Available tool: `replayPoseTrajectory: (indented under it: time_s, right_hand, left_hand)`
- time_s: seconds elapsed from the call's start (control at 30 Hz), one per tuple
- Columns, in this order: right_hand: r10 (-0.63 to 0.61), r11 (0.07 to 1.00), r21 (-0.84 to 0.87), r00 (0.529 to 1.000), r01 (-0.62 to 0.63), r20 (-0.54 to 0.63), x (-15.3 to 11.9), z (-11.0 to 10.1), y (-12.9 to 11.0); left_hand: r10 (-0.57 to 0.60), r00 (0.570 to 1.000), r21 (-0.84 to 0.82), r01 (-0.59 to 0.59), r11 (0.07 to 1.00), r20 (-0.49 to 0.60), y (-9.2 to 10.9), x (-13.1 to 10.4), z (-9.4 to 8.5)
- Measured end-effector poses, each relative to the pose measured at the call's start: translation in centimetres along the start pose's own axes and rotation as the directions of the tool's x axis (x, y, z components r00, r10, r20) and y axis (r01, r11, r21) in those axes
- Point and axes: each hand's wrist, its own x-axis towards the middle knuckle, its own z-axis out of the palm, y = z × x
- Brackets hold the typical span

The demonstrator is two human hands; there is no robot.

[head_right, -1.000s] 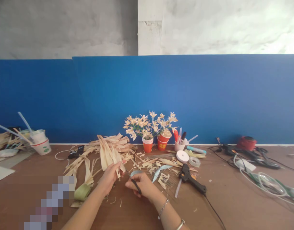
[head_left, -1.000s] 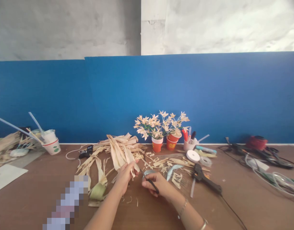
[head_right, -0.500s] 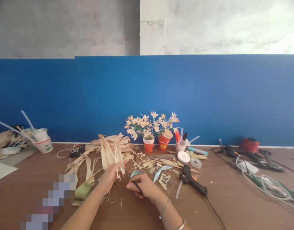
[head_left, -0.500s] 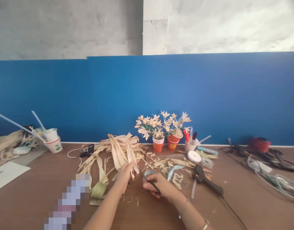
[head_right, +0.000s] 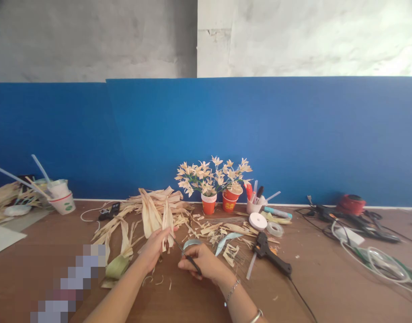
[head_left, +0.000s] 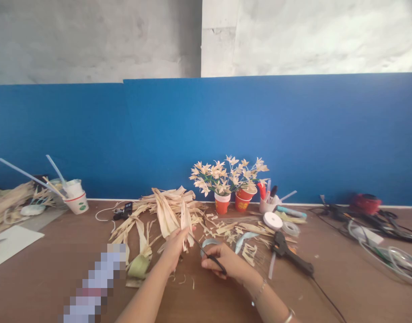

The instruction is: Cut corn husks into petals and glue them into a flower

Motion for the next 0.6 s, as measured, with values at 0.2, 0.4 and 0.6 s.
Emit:
replayPoseTrajectory:
  time_s: [0.2,0.4,0.6]
  right_hand:
    - [0.034,0.999,-0.034,0.999,-0.035,-0.021,0.04,0.0,-0.07]
    - [0.059,0.995,-0.082,0.997,-0.063,-0.046,-0.14,0.04,-0.68]
    - [0.105,0.99,-0.093,0.994,-0.103,0.014,-0.36,-0.52,-0.4]
  left_hand:
    - [0.072,0.997,0.089,-0.07,0.994,-0.027,-0.46,0.5,-0.25]
    - [0.091,0.994,0.097,-0.085,0.992,-0.058,-0.18,0.29,0.0]
    - [0.104,0.991,0.097,-0.095,0.991,-0.087,-0.66,0.47,-0.11]
